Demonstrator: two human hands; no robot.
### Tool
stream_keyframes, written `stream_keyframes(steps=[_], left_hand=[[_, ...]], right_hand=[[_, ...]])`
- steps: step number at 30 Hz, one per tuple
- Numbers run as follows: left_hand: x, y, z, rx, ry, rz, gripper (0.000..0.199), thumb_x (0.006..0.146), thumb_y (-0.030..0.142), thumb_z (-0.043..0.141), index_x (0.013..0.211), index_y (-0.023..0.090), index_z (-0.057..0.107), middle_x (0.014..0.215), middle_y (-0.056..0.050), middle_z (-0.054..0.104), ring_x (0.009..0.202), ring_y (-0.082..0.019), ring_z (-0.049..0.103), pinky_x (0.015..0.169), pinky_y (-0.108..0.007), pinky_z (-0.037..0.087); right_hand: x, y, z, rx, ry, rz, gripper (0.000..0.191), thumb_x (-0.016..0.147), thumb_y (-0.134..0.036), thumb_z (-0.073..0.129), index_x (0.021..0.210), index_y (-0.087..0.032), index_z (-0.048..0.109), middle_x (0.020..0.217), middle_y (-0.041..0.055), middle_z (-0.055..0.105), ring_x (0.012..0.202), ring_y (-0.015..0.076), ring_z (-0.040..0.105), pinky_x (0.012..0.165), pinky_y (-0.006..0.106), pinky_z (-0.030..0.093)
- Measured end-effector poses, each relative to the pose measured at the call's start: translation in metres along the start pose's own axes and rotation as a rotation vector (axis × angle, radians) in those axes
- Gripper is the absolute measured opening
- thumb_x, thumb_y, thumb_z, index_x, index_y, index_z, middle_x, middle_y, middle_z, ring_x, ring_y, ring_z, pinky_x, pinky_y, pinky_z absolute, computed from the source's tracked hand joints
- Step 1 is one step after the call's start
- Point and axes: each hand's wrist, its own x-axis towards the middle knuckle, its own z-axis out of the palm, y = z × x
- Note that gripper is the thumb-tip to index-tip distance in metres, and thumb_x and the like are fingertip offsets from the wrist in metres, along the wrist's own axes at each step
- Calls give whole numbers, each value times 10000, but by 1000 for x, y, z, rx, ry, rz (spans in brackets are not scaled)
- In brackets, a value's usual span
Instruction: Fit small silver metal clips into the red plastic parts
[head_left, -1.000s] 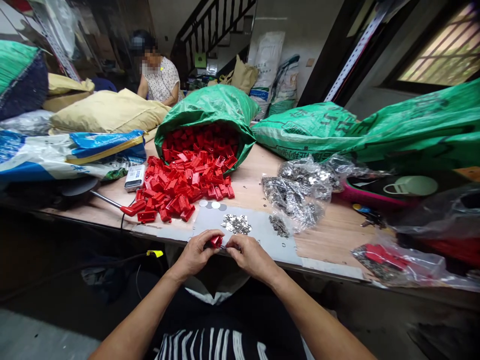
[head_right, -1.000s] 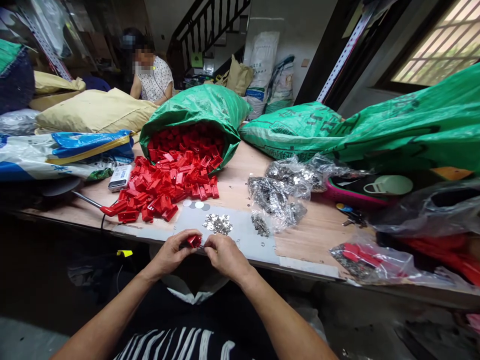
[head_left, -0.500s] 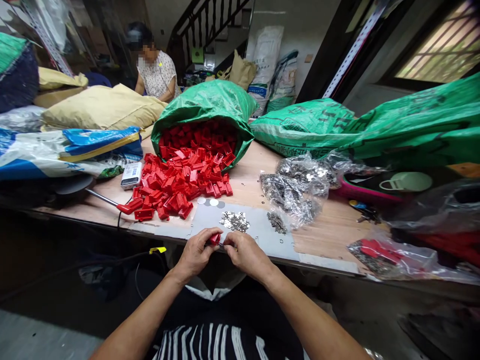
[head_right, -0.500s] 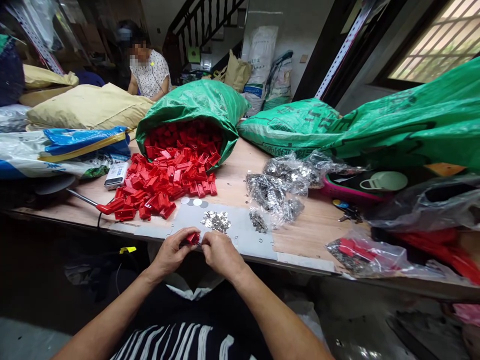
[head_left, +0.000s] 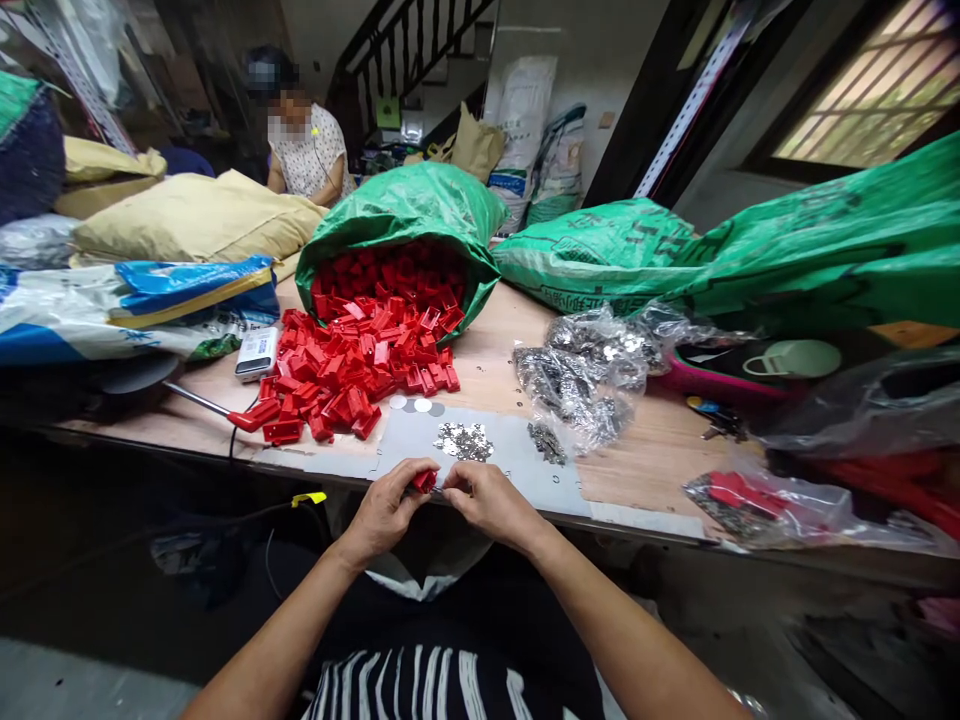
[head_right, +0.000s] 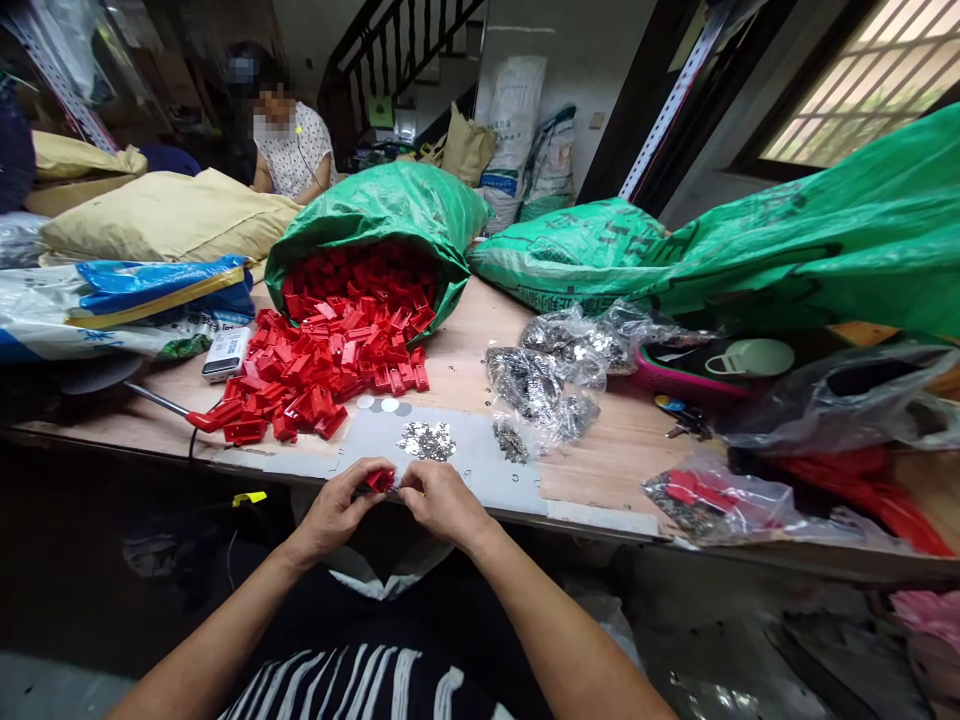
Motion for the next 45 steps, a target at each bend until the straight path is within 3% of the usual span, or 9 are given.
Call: stream_keyframes(steps=[13,19,25,27,30,34,36,38,45], left_hand=[[0,-2,3,-34,36,5,401,831,116,538,1198,276,557,1152,-50,637,1062,-193,588,931,-322,445],[3,-2,6,-28,25,-12,460,833,109,526,1260,280,517,1206,-53,618,1112,-198,566,963,-353,430],[-1,17,8,-69,144,-130,263,775,143,614,1019,238,605,961,-30,650,894,-191,603,833,-333,460],[-4,25,9,-194,220,-231,218,757,185,658,958,229,588,869,-7,640,806,-173,601,782,-312,461],[-8,38,10,-630,280,-379,238,768,232,673,977,221,562,867,-1,662,815,-151,623,803,-284,462],[-11,52,10,-1253,230,-549,137,794,251,666,746,161,576,824,-33,694,859,-155,658,873,-286,471],[-12,56,11,-1447,222,-609,114,805,226,656,744,145,605,840,-46,703,876,-170,674,901,-307,483],[-13,57,12,-1541,247,-656,71,829,192,622,815,126,645,870,-61,710,861,-172,685,910,-320,498],[-13,59,16,-1692,301,-750,210,912,152,478,896,69,671,883,-110,725,805,-160,695,892,-321,531]], right_hand=[[4,-11,1,-41,-38,36,104,783,-129,554,791,-178,645,791,26,671,748,147,587,666,232,398],[3,-15,8,-127,15,25,87,797,-123,534,767,-176,596,810,39,644,785,160,580,693,244,397],[-9,-10,8,-109,35,-104,102,865,-160,499,931,-197,566,904,44,616,861,172,566,763,272,405],[-15,-9,5,-5,57,-130,112,903,-172,446,968,-207,530,884,28,613,810,153,565,746,266,411],[-25,-11,-2,160,52,-113,120,938,-187,384,1008,-217,477,768,-17,603,689,124,548,693,247,413],[-32,-18,-7,214,-22,-114,277,958,-269,390,1227,-219,430,611,-62,548,572,112,515,632,228,405],[-33,-23,-9,160,-50,-113,345,956,-315,402,1289,-228,432,641,-43,586,583,120,538,622,230,408],[-34,-27,-10,104,-51,-117,349,951,-341,410,1279,-240,477,756,-5,652,663,140,588,647,238,422],[-34,-28,-12,57,-37,-142,341,947,-329,416,1266,-262,513,1000,36,703,855,181,653,762,263,467]])
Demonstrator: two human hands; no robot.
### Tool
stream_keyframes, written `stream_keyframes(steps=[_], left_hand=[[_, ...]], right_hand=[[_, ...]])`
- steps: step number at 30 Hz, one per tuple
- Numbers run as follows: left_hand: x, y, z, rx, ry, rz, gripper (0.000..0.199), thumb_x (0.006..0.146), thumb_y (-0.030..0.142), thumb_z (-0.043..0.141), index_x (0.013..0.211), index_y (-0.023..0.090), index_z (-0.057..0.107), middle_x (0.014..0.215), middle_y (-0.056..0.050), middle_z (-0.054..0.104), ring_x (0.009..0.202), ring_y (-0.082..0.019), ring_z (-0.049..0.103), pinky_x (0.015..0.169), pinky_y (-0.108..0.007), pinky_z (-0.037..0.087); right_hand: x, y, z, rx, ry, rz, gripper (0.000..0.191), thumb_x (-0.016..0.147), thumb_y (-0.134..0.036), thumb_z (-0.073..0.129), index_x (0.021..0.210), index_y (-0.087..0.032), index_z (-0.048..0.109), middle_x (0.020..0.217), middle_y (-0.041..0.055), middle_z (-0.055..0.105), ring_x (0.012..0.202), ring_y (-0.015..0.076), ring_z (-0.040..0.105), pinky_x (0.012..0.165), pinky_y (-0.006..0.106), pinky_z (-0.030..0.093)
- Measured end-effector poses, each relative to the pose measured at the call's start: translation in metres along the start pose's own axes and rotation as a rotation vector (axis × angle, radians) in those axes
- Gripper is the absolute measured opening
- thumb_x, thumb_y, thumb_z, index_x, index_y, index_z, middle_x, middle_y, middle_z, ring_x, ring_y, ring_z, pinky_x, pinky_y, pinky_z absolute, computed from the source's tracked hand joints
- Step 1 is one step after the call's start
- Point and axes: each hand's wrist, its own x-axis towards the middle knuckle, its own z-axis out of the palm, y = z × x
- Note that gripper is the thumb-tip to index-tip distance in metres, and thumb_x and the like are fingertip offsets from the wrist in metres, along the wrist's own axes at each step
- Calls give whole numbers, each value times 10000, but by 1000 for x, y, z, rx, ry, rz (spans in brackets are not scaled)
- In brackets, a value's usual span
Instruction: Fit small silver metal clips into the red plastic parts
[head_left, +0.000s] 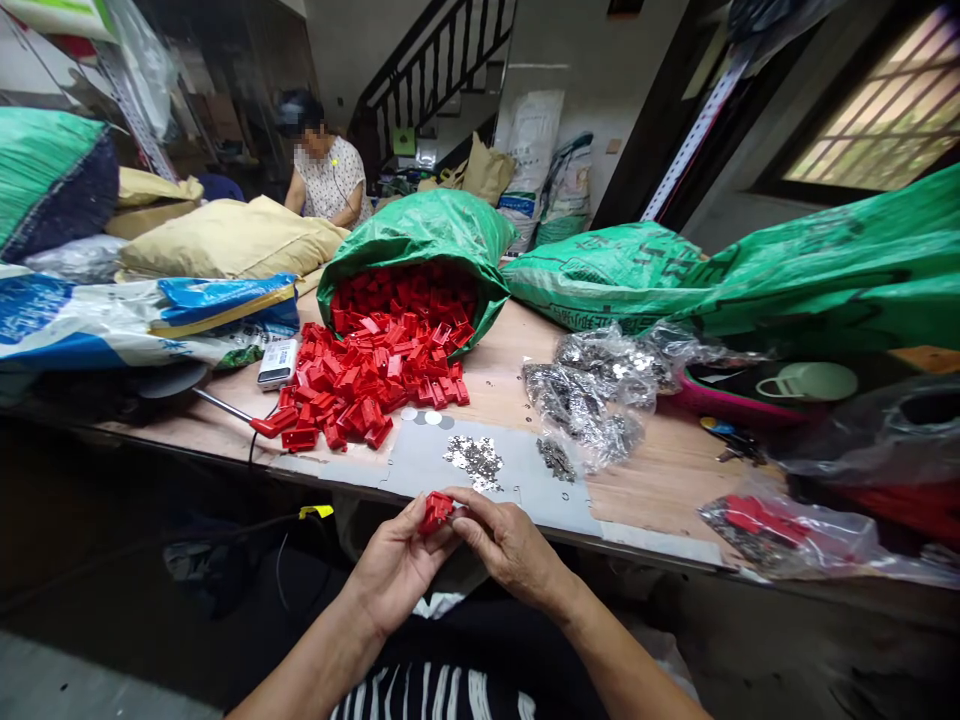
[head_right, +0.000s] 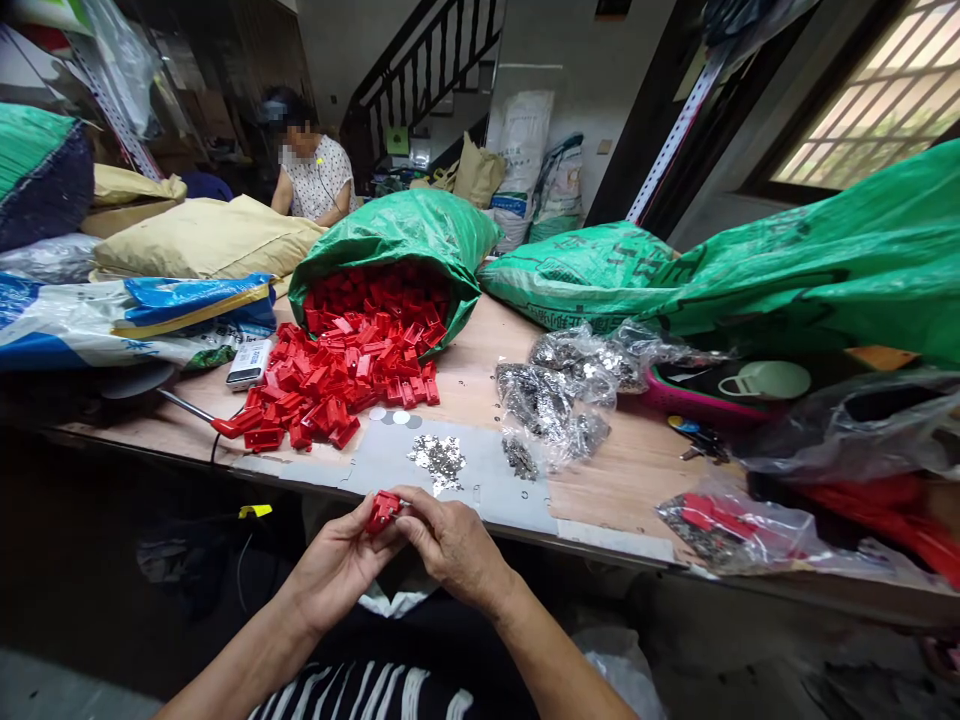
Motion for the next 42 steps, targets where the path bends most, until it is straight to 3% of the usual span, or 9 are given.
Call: stream_keyframes(steps=[4,9,17,21,25,29,36,39,42], left_hand=[[0,-4,4,-42,11,-2,231,916,155,470,874,68,680,880,-113,734,834,-174,700,929,-340,513],[-1,-8,5,4,-8,38,173,886,136,521,848,75,678,916,-127,730,884,-205,697,990,-405,471],[1,-14,-9,31,64,53,51,842,184,613,815,142,625,868,-62,708,805,-151,680,822,-305,529],[-3,-20,-18,65,72,69,126,776,229,698,774,182,582,816,-3,687,738,-122,658,786,-292,516],[-2,-18,-33,165,95,79,202,726,275,745,749,170,573,767,-2,667,706,-109,638,733,-248,492],[8,-14,-59,354,245,114,258,653,284,795,781,168,603,703,3,652,634,-102,620,645,-218,456],[17,-17,-81,532,348,218,547,601,237,808,1113,279,621,1276,-91,564,1146,-250,538,830,-332,445],[15,-15,-79,557,356,225,506,594,226,805,1075,277,654,1376,-100,480,1201,-285,492,840,-350,455],[11,-11,-76,612,357,249,483,605,237,798,1068,252,662,1349,-122,505,1193,-291,496,806,-333,469]], right_hand=[[1,5,5,-7,78,-12,319,947,-344,419,1218,-252,559,1045,50,696,915,190,654,809,267,467],[5,7,9,132,163,-16,319,974,-341,355,1065,-224,638,879,31,687,756,147,628,719,232,462],[4,6,11,56,89,84,272,836,-383,605,1044,-208,597,660,-28,580,595,126,517,581,213,397],[3,10,19,-5,67,54,197,817,-311,624,988,-215,603,612,-52,521,548,106,464,557,205,361],[7,12,25,-79,-8,43,249,807,-268,623,1052,-239,591,695,-39,589,612,118,525,593,208,383],[23,13,24,-134,-38,-33,465,801,-300,642,1242,-265,500,877,0,648,778,153,599,718,243,446],[84,3,25,-304,-51,-148,564,813,-281,645,1332,-332,430,1386,57,412,1134,211,545,931,338,458],[112,-5,34,-342,-35,-193,556,807,-300,658,1321,-323,448,1471,74,281,1231,241,470,950,366,458],[136,-9,44,-342,-27,-210,522,807,-308,662,1296,-288,481,1459,101,300,1257,253,441,980,385,435]])
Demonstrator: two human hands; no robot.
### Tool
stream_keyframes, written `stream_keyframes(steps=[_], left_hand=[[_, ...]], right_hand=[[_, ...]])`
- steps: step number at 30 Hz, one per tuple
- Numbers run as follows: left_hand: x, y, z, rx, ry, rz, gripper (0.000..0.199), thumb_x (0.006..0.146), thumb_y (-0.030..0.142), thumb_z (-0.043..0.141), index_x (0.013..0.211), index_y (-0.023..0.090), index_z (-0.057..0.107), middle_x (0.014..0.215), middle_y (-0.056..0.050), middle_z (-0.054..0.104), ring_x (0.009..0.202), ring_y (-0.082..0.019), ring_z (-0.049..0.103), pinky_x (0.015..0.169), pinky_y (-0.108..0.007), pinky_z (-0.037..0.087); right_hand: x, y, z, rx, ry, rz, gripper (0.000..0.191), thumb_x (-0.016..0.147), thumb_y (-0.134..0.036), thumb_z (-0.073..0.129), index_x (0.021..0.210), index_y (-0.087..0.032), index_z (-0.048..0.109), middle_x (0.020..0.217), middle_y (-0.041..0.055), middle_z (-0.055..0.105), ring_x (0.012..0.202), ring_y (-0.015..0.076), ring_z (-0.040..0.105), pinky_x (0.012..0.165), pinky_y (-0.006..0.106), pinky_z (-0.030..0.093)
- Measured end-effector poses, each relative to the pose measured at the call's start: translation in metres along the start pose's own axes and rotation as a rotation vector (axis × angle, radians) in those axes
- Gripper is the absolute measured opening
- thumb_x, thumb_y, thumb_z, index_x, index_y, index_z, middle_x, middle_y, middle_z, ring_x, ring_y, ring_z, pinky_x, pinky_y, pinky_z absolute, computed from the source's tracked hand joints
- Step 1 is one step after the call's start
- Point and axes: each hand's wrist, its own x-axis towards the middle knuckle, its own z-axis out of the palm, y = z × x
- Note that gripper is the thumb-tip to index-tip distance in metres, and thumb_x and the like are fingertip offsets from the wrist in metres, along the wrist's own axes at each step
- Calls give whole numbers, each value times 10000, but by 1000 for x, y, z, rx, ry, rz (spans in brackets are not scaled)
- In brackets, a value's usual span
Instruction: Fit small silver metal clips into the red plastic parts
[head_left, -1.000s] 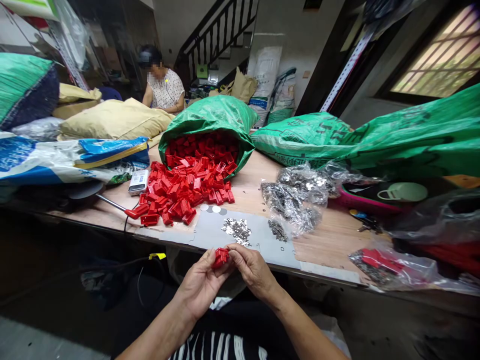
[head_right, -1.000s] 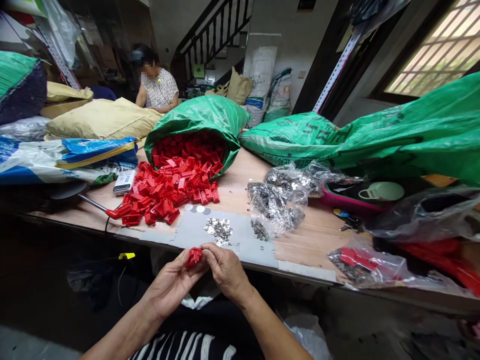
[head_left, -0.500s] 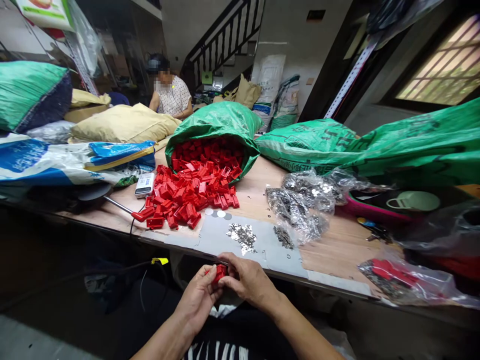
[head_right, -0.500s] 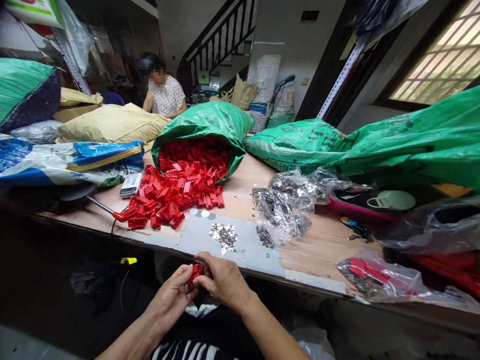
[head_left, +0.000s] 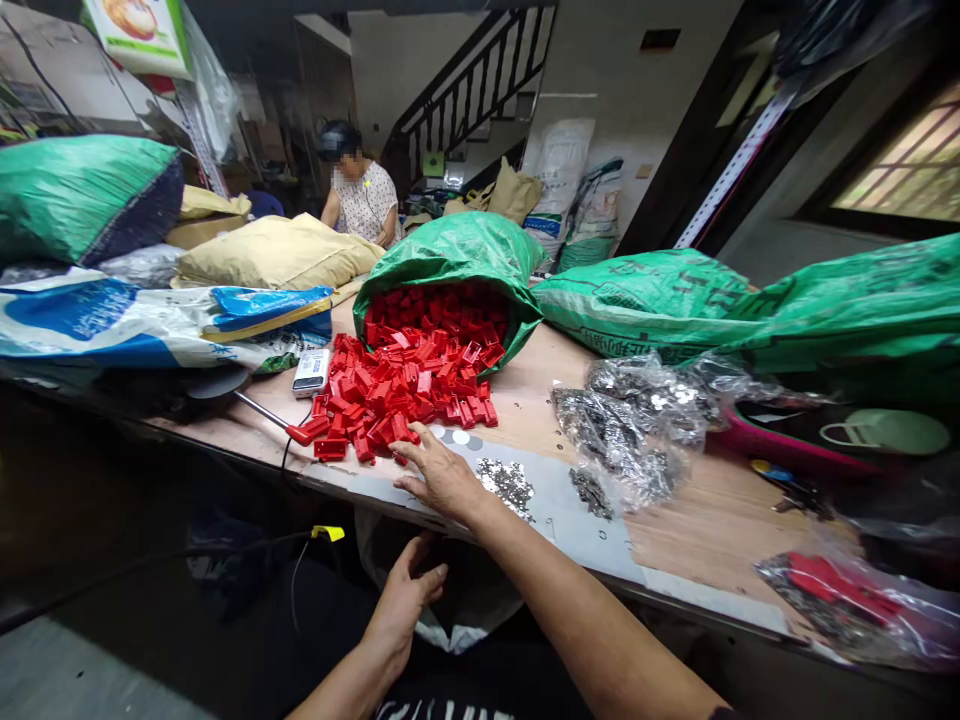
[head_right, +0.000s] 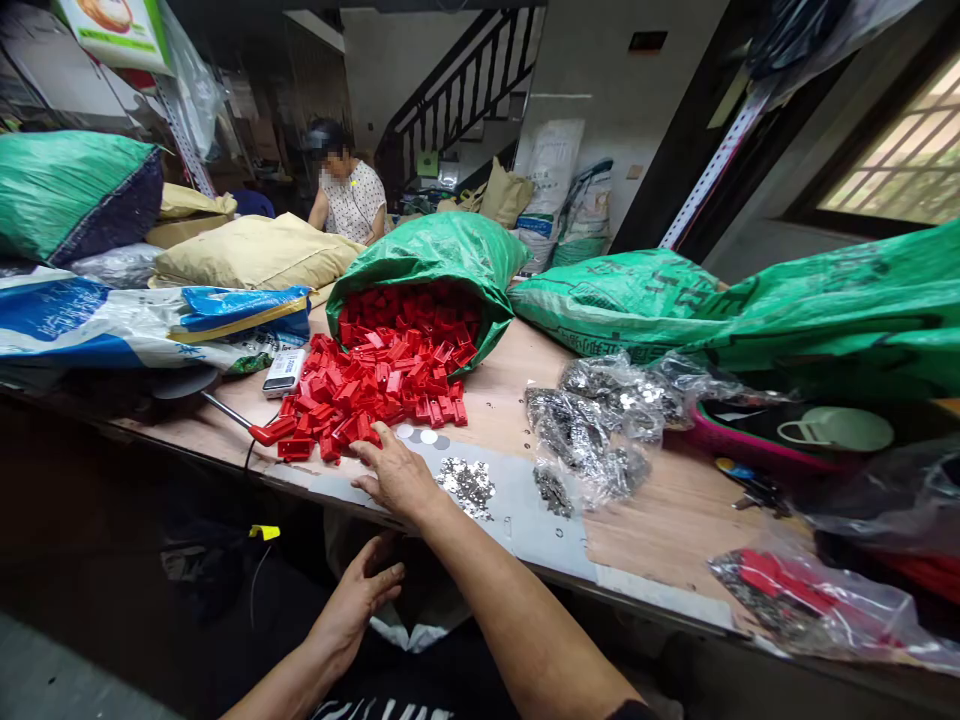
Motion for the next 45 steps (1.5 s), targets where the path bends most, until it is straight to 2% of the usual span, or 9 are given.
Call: stream_keyframes(steps=[4,8,11,16,22,25,29,35,45], left_hand=[[-3,6,0,47,-31,53,439,641,280,778,1057,205,660,1239,-139,589,1007,-251,611,761,-307,474],[-5,15,3,31,-41,76,364,684,334,753,989,159,661,1018,-105,670,773,-165,648,691,-261,470],[-10,25,7,-106,-58,96,357,737,392,704,1000,161,633,902,-74,675,721,-143,648,665,-244,476],[-21,40,12,-279,-135,146,476,784,393,662,1210,248,506,992,-68,672,806,-172,664,711,-292,513],[-24,33,20,-200,-230,82,318,738,247,728,1016,169,595,877,-43,678,749,-137,650,700,-258,527],[-25,29,22,-195,-281,65,290,760,209,709,1009,161,569,955,-79,693,836,-159,664,758,-283,526],[-25,28,22,-179,-309,67,315,750,164,715,1013,159,542,1048,-111,690,911,-189,668,809,-320,520],[-25,28,25,-120,-309,111,319,732,151,722,996,155,543,1026,-114,708,881,-193,680,796,-325,530],[-23,24,23,-12,-288,243,326,718,167,729,999,160,563,1058,-101,707,933,-198,671,870,-339,511]], right_hand=[[17,3,8,29,-29,-3,476,802,-298,668,1253,-247,523,1377,100,420,1209,235,487,972,362,438],[5,2,4,140,40,-71,455,817,-261,651,1250,-197,525,1328,93,488,1229,202,463,1025,322,389],[-24,-6,-7,269,87,-82,445,835,-242,625,1266,-224,518,1339,76,489,1221,190,470,1031,319,382],[-90,-26,-27,538,47,-10,321,851,-179,595,1167,-232,603,1233,56,585,1134,168,539,989,282,413],[-144,-22,-36,645,-21,107,235,827,-211,631,1059,-234,665,1155,43,637,1070,183,580,946,277,438],[-156,4,-38,524,119,301,207,859,-258,574,1052,-215,632,1028,48,671,929,181,622,830,275,485],[-161,42,-40,95,264,473,160,866,-224,496,972,-219,616,959,48,663,879,196,616,798,311,468],[-153,58,-35,-112,181,488,122,874,-224,477,916,-231,591,919,25,645,835,179,607,726,278,440],[-149,60,-36,-133,175,466,83,869,-209,463,868,-222,545,882,23,616,795,164,584,689,261,413]])
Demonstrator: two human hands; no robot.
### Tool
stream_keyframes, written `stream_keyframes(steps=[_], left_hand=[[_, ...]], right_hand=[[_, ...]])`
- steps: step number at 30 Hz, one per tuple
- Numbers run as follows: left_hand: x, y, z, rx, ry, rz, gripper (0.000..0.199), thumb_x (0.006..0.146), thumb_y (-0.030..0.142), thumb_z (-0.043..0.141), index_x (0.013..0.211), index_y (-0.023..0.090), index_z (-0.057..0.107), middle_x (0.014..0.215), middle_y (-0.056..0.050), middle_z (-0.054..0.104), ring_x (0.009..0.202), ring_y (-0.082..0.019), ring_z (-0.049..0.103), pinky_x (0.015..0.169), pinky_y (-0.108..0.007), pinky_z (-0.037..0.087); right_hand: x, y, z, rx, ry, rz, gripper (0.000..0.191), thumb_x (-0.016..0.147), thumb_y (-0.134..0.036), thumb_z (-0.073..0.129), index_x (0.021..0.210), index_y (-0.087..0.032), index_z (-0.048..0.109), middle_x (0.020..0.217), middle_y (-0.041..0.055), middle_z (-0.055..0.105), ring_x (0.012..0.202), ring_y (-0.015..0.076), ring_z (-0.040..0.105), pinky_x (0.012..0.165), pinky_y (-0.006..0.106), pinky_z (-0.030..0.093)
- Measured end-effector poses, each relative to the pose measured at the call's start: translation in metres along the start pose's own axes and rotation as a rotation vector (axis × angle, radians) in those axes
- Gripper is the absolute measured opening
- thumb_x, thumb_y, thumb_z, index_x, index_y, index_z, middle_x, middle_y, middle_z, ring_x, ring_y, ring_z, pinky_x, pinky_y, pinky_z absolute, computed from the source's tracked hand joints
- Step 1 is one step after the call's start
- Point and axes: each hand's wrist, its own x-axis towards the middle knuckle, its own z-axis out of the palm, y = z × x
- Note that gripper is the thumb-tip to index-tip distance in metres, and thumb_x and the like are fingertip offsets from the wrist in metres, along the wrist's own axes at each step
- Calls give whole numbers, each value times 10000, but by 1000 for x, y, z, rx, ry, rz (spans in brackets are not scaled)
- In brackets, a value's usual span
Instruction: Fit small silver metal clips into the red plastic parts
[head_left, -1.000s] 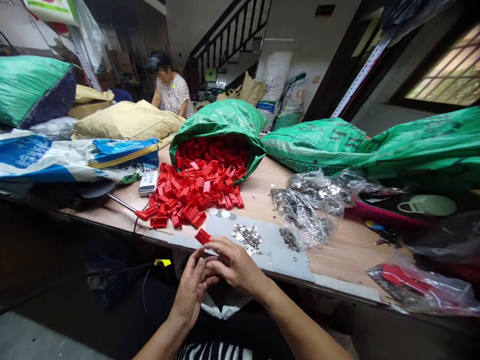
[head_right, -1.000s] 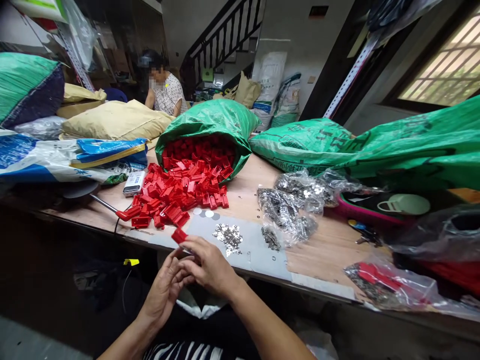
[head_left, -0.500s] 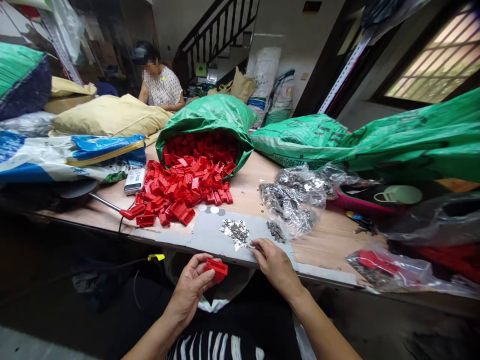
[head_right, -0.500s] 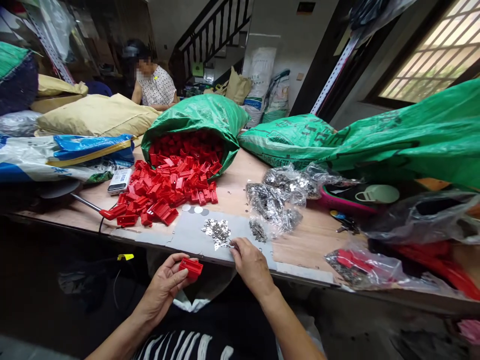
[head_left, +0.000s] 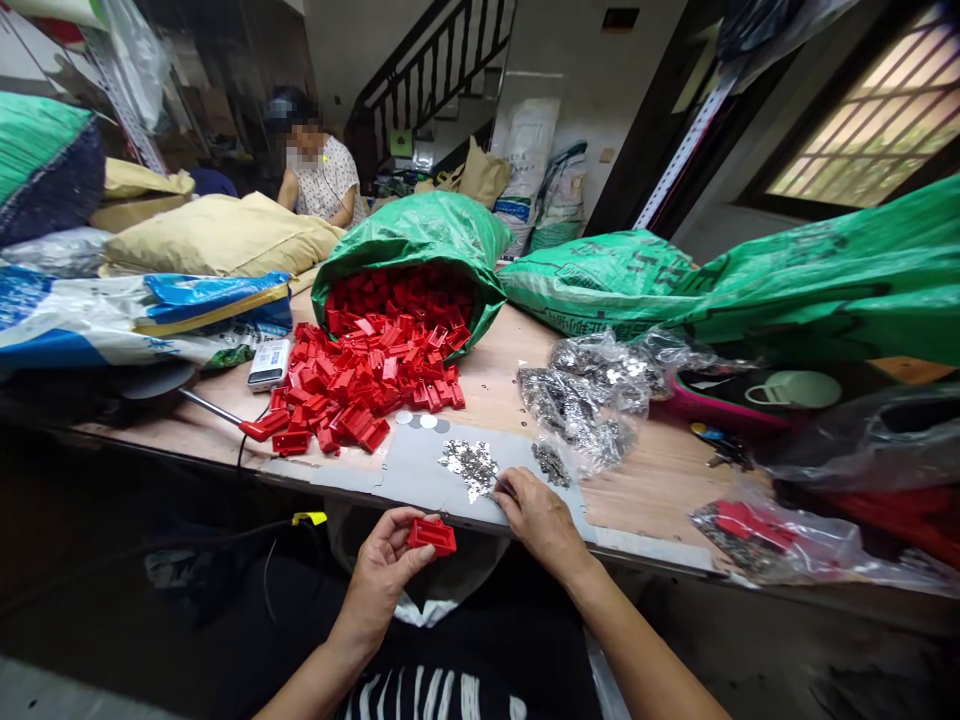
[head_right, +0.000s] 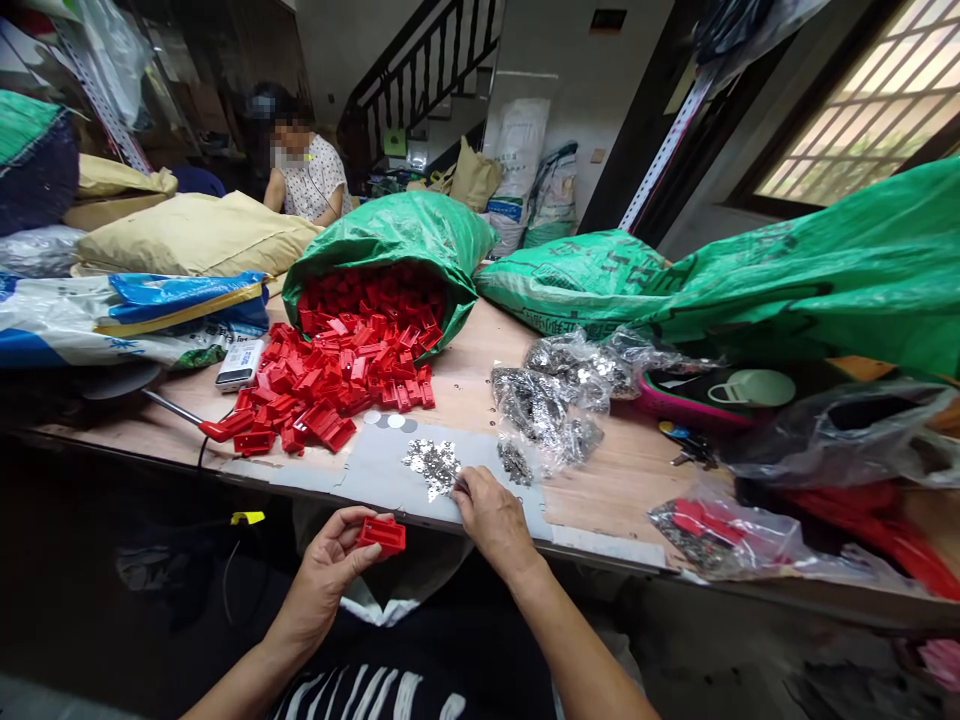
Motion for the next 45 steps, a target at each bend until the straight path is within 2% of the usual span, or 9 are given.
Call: stream_keyframes(steps=[7,10,14,18,21,26,30,38,45], left_hand=[[4,4,5,78,-9,90,297,713,176,733,972,178,589,1032,-61,720,956,-179,670,894,-296,506],[3,7,8,125,-2,150,279,712,183,732,959,186,603,1023,-50,721,959,-182,671,878,-284,519],[3,7,8,246,1,250,276,741,190,705,1001,211,614,1029,-38,718,971,-183,670,873,-280,527],[4,2,6,446,5,368,296,779,190,662,1068,236,615,1097,-43,690,1023,-192,650,910,-300,513],[3,1,7,567,-17,433,316,790,183,644,1100,241,617,1096,-49,684,1015,-198,650,914,-320,511],[1,4,15,571,-4,443,335,759,176,664,1088,239,649,1043,-54,704,962,-214,665,881,-321,522],[0,8,18,505,39,401,322,730,184,688,1048,237,681,1036,-63,712,966,-236,664,890,-333,513],[-1,10,17,614,31,472,356,744,148,655,1078,267,677,1064,-50,719,992,-238,661,921,-350,491],[-2,6,13,673,-28,527,420,759,88,593,1125,281,665,1117,-44,704,1044,-241,642,958,-369,475]], right_hand=[[0,1,0,107,49,6,147,860,-196,429,947,-218,544,907,35,638,805,178,599,716,286,431],[1,-2,-4,252,59,-17,170,859,-212,434,946,-220,581,934,40,649,833,178,599,755,292,434],[-2,-10,-7,433,17,87,114,829,-275,515,833,-204,604,790,8,645,722,163,581,684,270,427],[-7,-24,1,739,-54,168,140,795,-327,580,799,-188,587,697,-25,570,604,124,509,597,242,414],[-9,-35,12,909,-50,148,168,787,-346,605,770,-185,560,711,-31,551,634,117,500,622,236,419],[-10,-47,23,938,4,125,162,800,-345,609,815,-187,575,771,-12,579,731,140,526,691,246,426],[-12,-48,22,942,-24,90,190,834,-355,567,915,-187,605,882,25,624,835,169,560,770,272,442],[-14,-45,16,838,-32,132,167,818,-354,587,796,-191,561,735,-13,552,695,133,505,654,238,422],[-15,-45,17,784,-55,108,137,822,-321,582,785,-190,575,738,-16,576,710,137,520,673,242,416]])
